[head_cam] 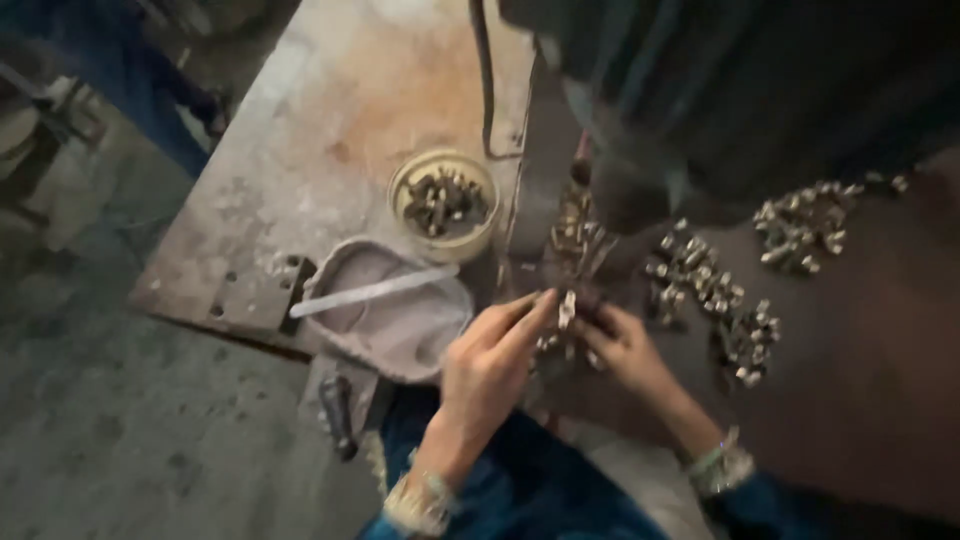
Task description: The person sits at a drill press workbench and works through a pile of small brass fittings one at a time, holding each part under the spinning drill bit to drill or tap it, then drops the finished piece into a container and picks up the next part. The person repeats this cycle continuously across the workbench.
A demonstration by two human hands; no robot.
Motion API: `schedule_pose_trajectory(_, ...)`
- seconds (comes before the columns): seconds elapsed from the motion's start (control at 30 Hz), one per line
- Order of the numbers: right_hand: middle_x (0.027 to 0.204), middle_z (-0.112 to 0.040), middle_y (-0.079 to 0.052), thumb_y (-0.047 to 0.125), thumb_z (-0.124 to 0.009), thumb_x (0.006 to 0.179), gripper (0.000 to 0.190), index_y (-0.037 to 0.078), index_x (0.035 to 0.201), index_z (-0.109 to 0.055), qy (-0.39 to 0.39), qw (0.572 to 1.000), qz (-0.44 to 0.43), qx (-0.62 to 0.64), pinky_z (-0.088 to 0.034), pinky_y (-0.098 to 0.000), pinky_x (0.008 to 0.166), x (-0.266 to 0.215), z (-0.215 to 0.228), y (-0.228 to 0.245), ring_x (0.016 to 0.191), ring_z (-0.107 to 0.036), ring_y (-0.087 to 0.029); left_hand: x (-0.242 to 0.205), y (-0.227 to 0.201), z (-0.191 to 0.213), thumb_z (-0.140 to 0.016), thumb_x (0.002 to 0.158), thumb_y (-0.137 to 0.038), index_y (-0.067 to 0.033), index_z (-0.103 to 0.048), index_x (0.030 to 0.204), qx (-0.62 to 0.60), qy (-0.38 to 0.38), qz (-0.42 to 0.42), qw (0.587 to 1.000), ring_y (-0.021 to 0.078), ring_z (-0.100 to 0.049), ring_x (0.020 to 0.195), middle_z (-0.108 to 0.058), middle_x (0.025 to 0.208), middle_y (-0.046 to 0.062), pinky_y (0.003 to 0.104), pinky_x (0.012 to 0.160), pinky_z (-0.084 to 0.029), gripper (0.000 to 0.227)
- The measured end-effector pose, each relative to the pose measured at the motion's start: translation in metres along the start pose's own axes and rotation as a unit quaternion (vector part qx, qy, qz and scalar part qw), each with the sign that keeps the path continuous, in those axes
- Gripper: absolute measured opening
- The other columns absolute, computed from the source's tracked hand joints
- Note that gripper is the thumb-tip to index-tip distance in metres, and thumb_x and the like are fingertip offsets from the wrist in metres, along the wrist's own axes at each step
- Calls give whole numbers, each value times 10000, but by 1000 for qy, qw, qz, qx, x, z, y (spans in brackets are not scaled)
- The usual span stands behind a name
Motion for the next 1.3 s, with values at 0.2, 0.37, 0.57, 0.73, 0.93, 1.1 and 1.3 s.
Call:
schedule_pose_trajectory(0.2, 1068, -765, -41, 201, -707, 926, 361, 37, 1247, -691, -6, 1000, -18, -18, -573, -315, 741, -32, -9, 48, 880, -682, -109, -12, 30, -5, -776, 927, -198, -133, -772, 1174, 51, 145, 211, 965, 327, -712, 879, -735, 974, 126, 409, 730, -556, 255)
schedule_pose_trajectory(0.37, 1017, -806, -122, 187, -809, 834, 320, 60, 1122, -754, 135, 954, 26, -267, -595, -320, 783, -56, -16, 85, 910, -764, -212, -33, 36, -1, -824, 864, -190, -75, -767, 1106, -167, 221, 240, 931, 230, -775, 801, -788, 919, 122, 337, 737, -600, 273)
schedule_pose_trajectory(0.57, 1082, -698, -214, 132, -759, 853, 311, 35, 1137, -679, -12, 859, 273, -434, -555, -435, 889, -44, -38, 61, 1078, -670, -436, -19, 25, 28, -772, 868, -125, -65, -712, 1240, -69, 4, 354, 933, 222, -721, 706, -768, 893, 131, 345, 667, -579, 382)
schedule_pose_trajectory(0.73, 1185, -685, -239, 103, -727, 876, 531, 10, 1370, -557, -50, 945, 136, -294, -566, -421, 822, -31, -27, 35, 1107, -651, -391, -32, -12, -6, -788, 818, -110, -44, -715, 1226, -31, 36, 239, 970, 298, -715, 806, -733, 1008, 157, 359, 709, -577, 420)
schedule_pose_trajectory(0.93, 1151, -716, -91, 111, -642, 1006, 325, -6, 1309, -625, -34, 993, 108, 30, -593, -303, 849, -13, -15, 47, 1006, -680, -150, 9, -29, -21, -772, 900, -61, -47, -711, 1227, -140, -12, 231, 963, 243, -753, 886, -723, 1081, 138, 329, 756, -607, 333)
schedule_pose_trajectory(1.1, 1104, -736, -63, 73, -622, 1007, 258, -37, 1239, -657, -157, 967, 125, 158, -605, -284, 861, -1, -18, 72, 961, -713, -137, 23, -23, -30, -779, 895, -29, -7, -604, 1196, -213, -91, 288, 929, 173, -790, 966, -796, 1057, 135, 284, 804, -633, 349)
schedule_pose_trajectory(1.3, 1056, -746, -44, 91, -644, 1001, 229, -38, 1182, -698, -136, 975, 111, 136, -609, -280, 817, -17, -29, 99, 920, -700, -110, 21, -25, -23, -757, 906, -31, -6, -525, 1234, -256, -90, 331, 904, 149, -792, 906, -807, 1039, 139, 271, 771, -640, 402)
Point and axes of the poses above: each hand's wrist, its own x-axis towards the middle knuckle, its own z-axis out of the back of the hand, y = z × x, the point moved 4 cm from there along x, towards the middle knuckle
